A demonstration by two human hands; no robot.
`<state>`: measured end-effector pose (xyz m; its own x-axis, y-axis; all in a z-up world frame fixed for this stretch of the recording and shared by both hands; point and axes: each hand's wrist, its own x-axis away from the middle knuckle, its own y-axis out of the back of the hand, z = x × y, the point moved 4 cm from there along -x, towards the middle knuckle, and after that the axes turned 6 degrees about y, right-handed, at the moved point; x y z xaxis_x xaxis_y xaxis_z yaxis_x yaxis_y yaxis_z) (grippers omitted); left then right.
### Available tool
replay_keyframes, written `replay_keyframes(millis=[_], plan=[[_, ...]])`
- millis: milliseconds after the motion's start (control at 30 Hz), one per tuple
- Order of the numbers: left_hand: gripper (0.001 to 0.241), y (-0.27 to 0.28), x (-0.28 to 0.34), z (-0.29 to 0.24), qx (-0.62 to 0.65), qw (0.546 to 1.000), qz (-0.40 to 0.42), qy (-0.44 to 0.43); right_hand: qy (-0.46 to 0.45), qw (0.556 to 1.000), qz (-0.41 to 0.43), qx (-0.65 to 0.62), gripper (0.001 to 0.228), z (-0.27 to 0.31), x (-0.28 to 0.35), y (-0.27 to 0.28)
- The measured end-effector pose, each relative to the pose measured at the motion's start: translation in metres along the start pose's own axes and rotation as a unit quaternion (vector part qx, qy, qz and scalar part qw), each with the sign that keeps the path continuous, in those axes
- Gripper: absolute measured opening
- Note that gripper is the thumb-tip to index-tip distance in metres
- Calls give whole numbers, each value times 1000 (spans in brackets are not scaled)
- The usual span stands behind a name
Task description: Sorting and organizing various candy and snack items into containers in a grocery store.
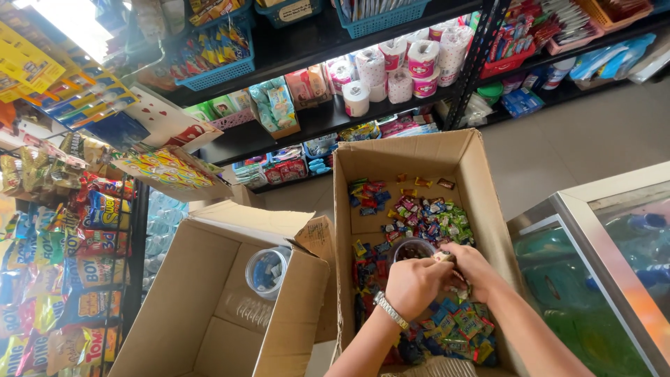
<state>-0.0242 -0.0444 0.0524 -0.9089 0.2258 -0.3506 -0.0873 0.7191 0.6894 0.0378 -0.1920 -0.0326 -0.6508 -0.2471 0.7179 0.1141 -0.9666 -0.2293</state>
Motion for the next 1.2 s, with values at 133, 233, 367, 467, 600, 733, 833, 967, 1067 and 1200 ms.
replay_keyframes(millis=[133,233,367,467,600,733,833,967,1067,1200], plan=[[14,6,-4,-10,-5,998,49,-25,-42,999,-4,-11,35,1,12,-7],[16,2,-1,-7,-10,998,63,-24,-32,997,-9,63,34,-6,5,1],[11,11,1,0,-65,994,86,29,-12,998,-17,54,31,-20,-28,27],[25,17,2,14,-107,972,169,123,34,993,-70,89,29,-36,-59,58],[27,31,-4,29,-63,976,134,159,52,934,-145,323,31,-48,-91,82],[19,26,-43,69,-47,976,65,201,82,926,-108,353,51,-65,-159,102],[14,-10,-77,133,-16,972,11,236,165,948,-124,244,30,-61,-216,115],[20,-101,-117,234,-102,947,132,276,221,823,-246,461,30,1,-252,98],[20,-182,-125,306,-181,930,216,234,136,798,-244,535,45,14,-274,87],[17,-239,-127,348,-194,940,231,161,116,769,-198,597,35,19,-270,69]])
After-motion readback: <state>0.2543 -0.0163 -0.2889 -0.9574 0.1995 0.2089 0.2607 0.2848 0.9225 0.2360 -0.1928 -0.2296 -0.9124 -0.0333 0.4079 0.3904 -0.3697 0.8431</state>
